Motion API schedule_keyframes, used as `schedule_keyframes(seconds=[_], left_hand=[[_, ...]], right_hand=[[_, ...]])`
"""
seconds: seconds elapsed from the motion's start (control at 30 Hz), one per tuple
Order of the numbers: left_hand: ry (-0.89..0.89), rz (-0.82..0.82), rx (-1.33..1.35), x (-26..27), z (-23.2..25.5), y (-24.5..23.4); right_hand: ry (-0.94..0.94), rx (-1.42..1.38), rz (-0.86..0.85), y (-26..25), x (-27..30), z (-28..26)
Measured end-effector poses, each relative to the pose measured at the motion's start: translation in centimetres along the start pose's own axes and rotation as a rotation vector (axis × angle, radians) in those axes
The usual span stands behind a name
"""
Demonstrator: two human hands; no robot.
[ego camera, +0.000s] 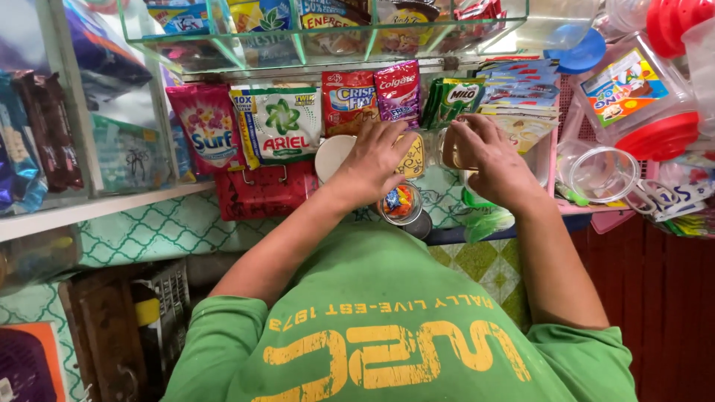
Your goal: The person opens a glass jar, removes candies, and places them on the counter. They then transfer candies from a second jar into the first jar, close it, and arrange the candies on the counter.
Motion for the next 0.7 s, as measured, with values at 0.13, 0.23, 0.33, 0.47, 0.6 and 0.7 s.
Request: schedule_keyframes(seconds=[0.13,0.23,0.33,0.47,0.6,0.7], left_hand=[[-0.019,-0.005,0.011,0.5,-0.1,0.8],[-0.066,-0.033,0.023,0.7,0.3,0.2],[-0.116,-0.101,0.067,0.7,0.2,0.0],[-0.080,-0.203,0.059,0.1,0.4,-0.3],[-0.136,-0.304,0.079,-0.4,1.0,-1.6],[-0.144,-0.371,-0.025,-0.9,1.1,-1.6]], right_hand=[[-0.025,-0.052,0.158,-1.4,1.2,0.1],[0.005,-0.087,0.097,-3.7,4.3,-0.2],[0.046,-0.220,-0.205,-2.8,5.8,-1.3],[0.033,-0.238,-0.408,5.5,4.6,-1.6],[0.054,-0.124,-0.268,14.9,1.8,0.8],[0.041,0.026,-0.166,16.2,1.1,0.6]])
Point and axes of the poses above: each hand's wrist, its own x-axis away from the middle knuckle, its own y-axis out of the palm, z = x × y, the point moved 3 cm from there along -x, towards the middle knuckle, and after that the axes turned 10 degrees about x, right-handed, at the moved point
